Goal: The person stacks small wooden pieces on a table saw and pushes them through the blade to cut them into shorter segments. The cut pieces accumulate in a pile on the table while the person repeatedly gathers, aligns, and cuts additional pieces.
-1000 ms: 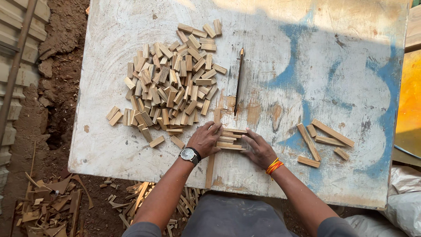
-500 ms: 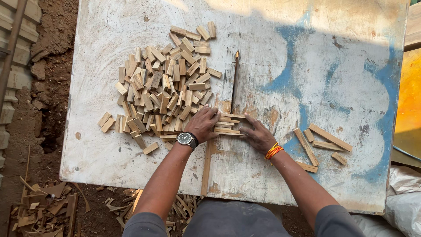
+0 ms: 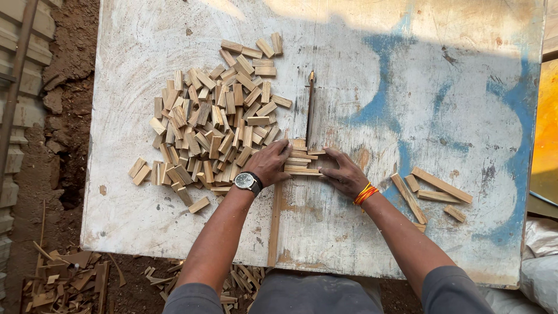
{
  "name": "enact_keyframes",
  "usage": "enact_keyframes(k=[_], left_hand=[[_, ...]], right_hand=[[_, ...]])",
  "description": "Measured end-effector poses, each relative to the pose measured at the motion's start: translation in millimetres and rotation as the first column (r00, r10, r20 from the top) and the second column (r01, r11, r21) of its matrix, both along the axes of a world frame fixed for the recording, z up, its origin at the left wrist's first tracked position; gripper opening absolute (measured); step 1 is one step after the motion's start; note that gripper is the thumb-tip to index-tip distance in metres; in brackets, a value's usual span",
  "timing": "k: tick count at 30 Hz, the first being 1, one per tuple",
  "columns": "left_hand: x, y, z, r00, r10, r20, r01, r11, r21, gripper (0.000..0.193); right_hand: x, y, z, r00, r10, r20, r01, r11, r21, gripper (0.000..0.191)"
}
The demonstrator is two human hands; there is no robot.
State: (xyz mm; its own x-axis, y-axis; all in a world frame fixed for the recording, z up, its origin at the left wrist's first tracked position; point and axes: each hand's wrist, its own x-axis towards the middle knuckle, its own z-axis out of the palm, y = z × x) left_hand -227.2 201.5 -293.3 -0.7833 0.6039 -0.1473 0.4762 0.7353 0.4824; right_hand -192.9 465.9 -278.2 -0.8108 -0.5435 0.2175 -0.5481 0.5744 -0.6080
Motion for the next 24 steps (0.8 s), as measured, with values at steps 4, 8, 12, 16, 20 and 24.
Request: enact_keyframes(k=[4,8,12,16,20,24], left_hand=[[-4.3,2.4,-0.3,0.998,0.034,0.055,-0.031,0.998,-0.053,0.088],[-9.9,4.3,-1.6,1.0,0.027,0.011,-0.026,0.998,-0.057,0.089],[-14.7,4.3,-2.0,1.0,0.002,-0.016,-0.003,0.998,-0.055,0.088],[-17.6,5.2,-2.1,1.0,-0.004,0.005,0.004,0.997,-0.073,0.088],[-21.7,7.0,-1.9,0.999,-0.005,-0.036,0.002,0.997,-0.071,0.09],[-27.3,8.2,-0.8,1.0,0.011,0.008,-0.01,0.996,-0.084,0.09]], right_hand=[[-2.7,-0.3,-2.9,1.0,-0.008,0.0,0.008,1.0,0.003,0.021],[-6.4,0.4,-7.1,1.0,-0.015,0.005,0.015,0.999,0.029,0.018],[-11.5,2.6,-9.1,1.0,0.007,-0.019,-0.006,1.0,0.002,0.021],[-14.0,4.1,-9.8,1.0,0.005,-0.025,-0.006,1.0,-0.007,0.021],[-18.6,6.1,-10.5,1.0,0.019,-0.018,-0.02,0.999,-0.028,0.02],[-25.0,8.7,-10.9,0.998,0.058,-0.033,-0.059,0.998,-0.036,0.021]])
